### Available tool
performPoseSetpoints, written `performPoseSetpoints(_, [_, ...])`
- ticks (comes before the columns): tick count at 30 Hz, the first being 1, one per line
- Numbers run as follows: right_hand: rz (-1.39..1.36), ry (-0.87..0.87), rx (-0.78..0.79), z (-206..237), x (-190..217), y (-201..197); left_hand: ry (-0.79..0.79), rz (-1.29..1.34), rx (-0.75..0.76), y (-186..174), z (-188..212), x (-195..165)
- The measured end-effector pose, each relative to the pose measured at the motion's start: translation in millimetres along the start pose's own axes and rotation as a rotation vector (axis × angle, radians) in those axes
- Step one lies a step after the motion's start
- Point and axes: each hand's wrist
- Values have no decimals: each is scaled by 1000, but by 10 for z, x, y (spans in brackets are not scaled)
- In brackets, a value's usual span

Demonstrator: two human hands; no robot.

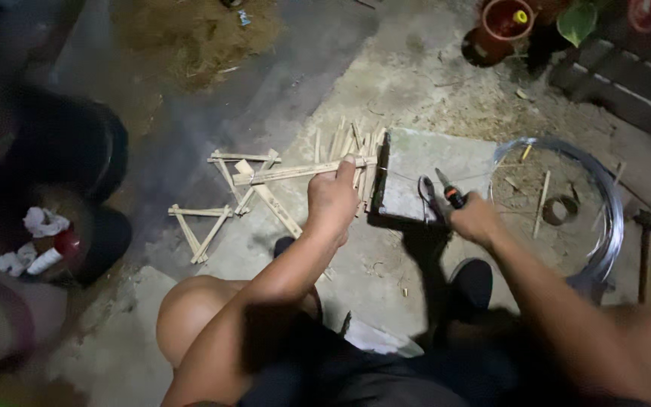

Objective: The person sits on the ground assembling small triangular frames from thin wooden sticks, fitting sticks together and trimming or adjusting them with pliers and a hand tool. They pick sticks one at a time from a pile, join them into truss-like structures, and set completed frames aside on the concrete.

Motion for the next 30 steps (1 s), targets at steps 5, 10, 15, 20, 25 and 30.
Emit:
performPoseSetpoints(5, [-114,-125,192,709,458,77,-212,77,-50,15,-120,-32])
performPoseSetpoints(10, [87,-449,-147,1074,824,-32,-94,-1,-53,125,-149,139])
performPoseSetpoints(15, [125,-549,-276,1105,996,-136,-190,51,-63,165,-59,214])
performPoseSetpoints(20, [159,-617,-349,1064,1024,-120,-170,74,-10,202,34,171])
performPoseSetpoints(25, [186,-658,-404,1028,1047,-104,-205,82,11,213,79,131])
performPoseSetpoints(30, [221,-672,-410,1021,1087,-121,-227,94,-11,217,86,118])
Point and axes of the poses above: each hand's wrist, its own z-axis away from the middle knuckle, its own y-axis out of the palm, x = y × z, and after that the axes turned 2 degrees about -z, right-handed
